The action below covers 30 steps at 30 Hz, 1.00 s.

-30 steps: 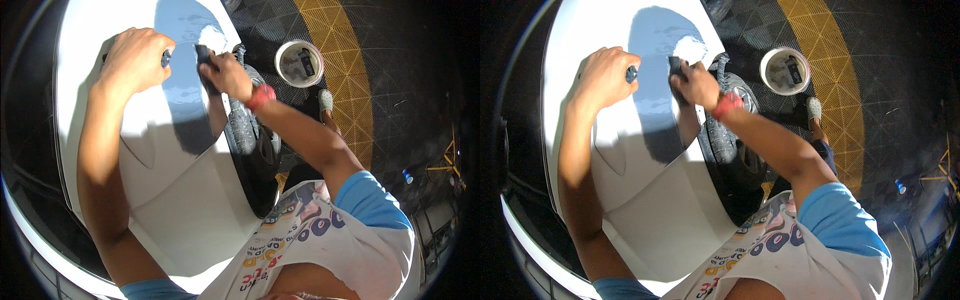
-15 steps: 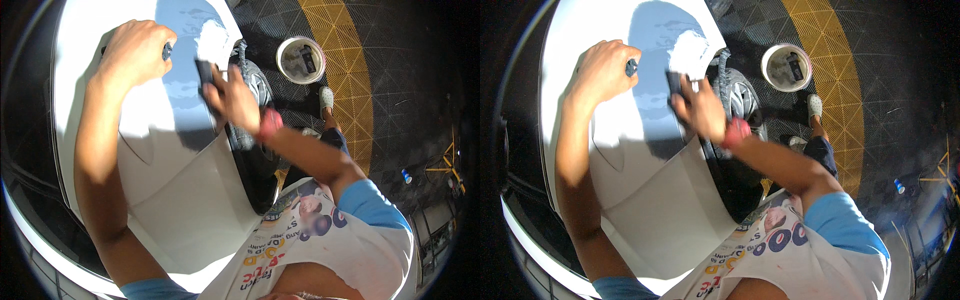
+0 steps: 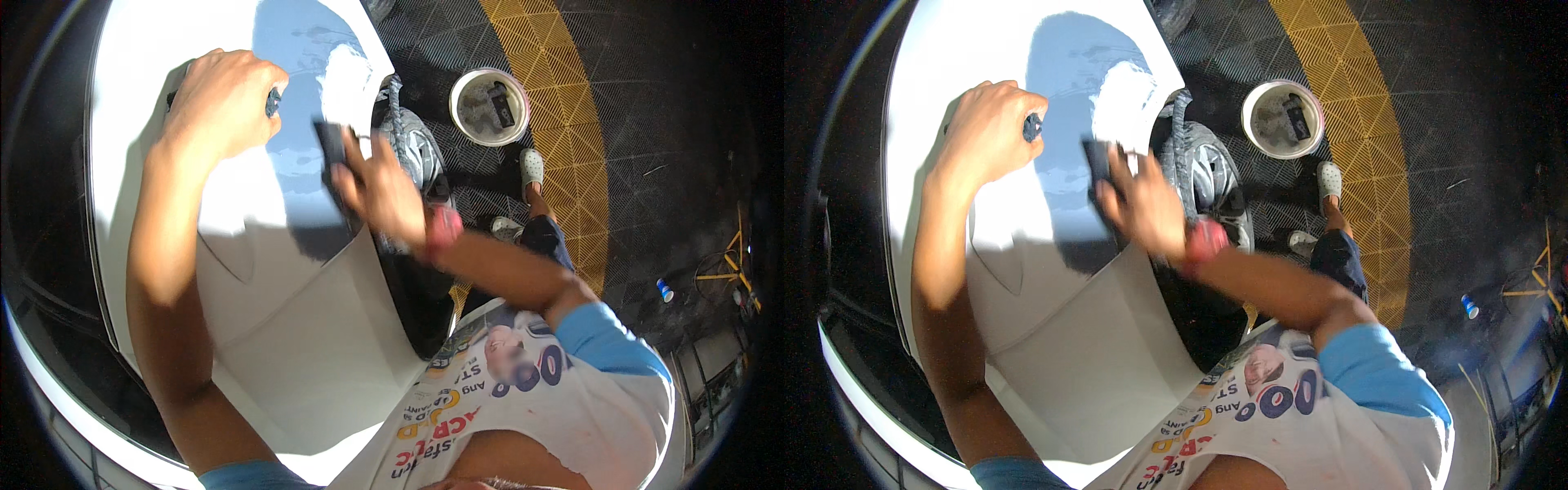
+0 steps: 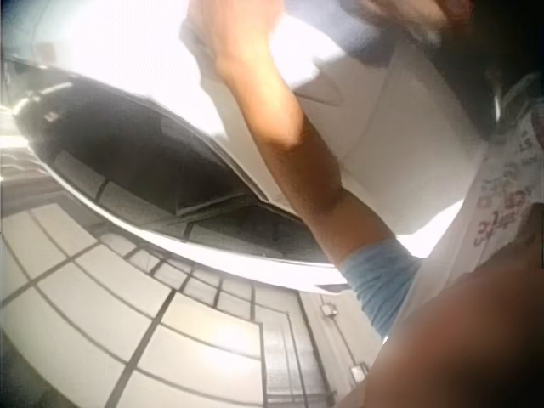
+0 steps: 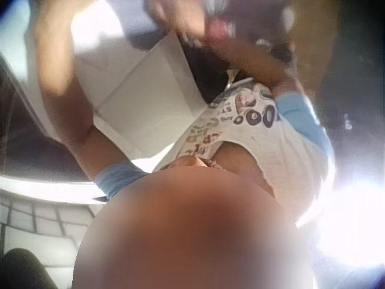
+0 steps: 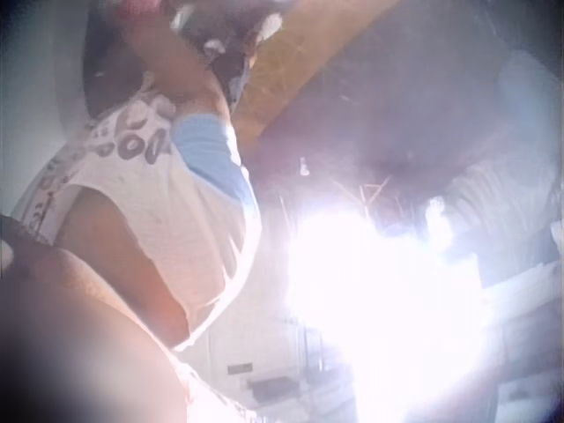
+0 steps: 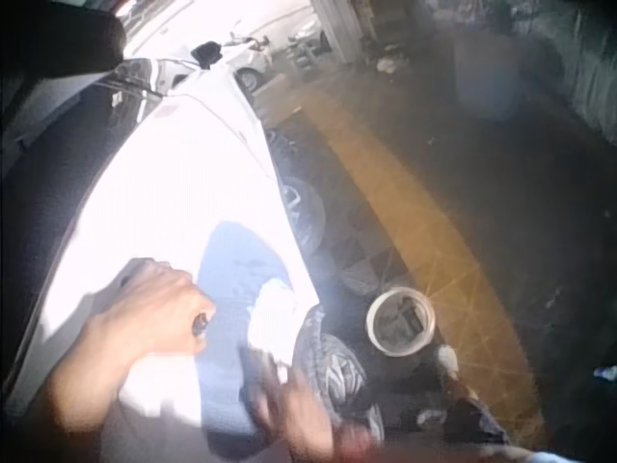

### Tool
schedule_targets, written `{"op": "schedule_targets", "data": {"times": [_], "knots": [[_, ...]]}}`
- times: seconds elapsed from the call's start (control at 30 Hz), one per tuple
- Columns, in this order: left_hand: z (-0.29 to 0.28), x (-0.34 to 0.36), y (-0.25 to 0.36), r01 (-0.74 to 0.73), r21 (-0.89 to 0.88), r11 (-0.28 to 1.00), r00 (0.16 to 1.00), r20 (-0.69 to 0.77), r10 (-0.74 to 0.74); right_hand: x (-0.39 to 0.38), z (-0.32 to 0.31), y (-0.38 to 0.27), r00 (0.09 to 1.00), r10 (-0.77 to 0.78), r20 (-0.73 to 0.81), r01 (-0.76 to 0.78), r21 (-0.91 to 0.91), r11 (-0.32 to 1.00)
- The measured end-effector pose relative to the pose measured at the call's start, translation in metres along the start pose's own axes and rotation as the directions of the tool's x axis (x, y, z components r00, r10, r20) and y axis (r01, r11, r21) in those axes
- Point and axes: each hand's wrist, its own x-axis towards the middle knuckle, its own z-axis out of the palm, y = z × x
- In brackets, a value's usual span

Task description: The person applies a gray body filler to a white car panel using a spreader tool. They repeatedly smooth the material over the surface, occasionally dipping the tool into a bucket to retrieve more filler and using a sponge to assist with the application.

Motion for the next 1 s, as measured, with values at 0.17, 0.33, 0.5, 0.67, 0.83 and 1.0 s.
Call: {"op": "schedule_targets", "data": {"times": [0.17, 0.33, 0.5, 0.67, 0.83, 1.0], "knots": [[-0.004, 0.001, 0.003, -0.002, 0.004, 1.0, 1.0, -0.006, 0.002, -0.033, -0.017, -0.011, 0.994, 0.0, 0.107, -0.004, 0.042, 0.999], [-0.016, 0.014, 0.006, -0.028, -0.012, 1.0, 0.998, -0.048, 0.027, 0.145, 0.016, 0.081, 0.995, 0.07, 0.075, -0.063, -0.097, 0.993], [-0.001, -0.001, 0.001, 0.016, -0.02, 1.0, 0.997, 0.071, -0.015, 0.001, -0.001, -0.006, 0.998, 0.037, 0.046, -0.039, 0.049, 0.998], [0.0, -0.001, -0.002, -0.049, -0.03, 0.998, 0.999, -0.019, 0.048, 0.013, 0.002, 0.009, 1.0, -0.004, 0.01, 0.004, -0.002, 1.0], [-0.004, 0.02, 0.0, -0.086, -0.028, 0.996, 0.993, -0.085, 0.083, 0.166, 0.018, 0.103, 0.975, 0.19, 0.116, -0.187, -0.04, 0.982], [0.01, -0.001, -0.006, -0.076, -0.088, 0.993, 0.994, -0.089, 0.068, 0.019, 0.001, 0.006, 0.996, -0.088, 0.029, 0.087, 0.053, 0.995]]}}
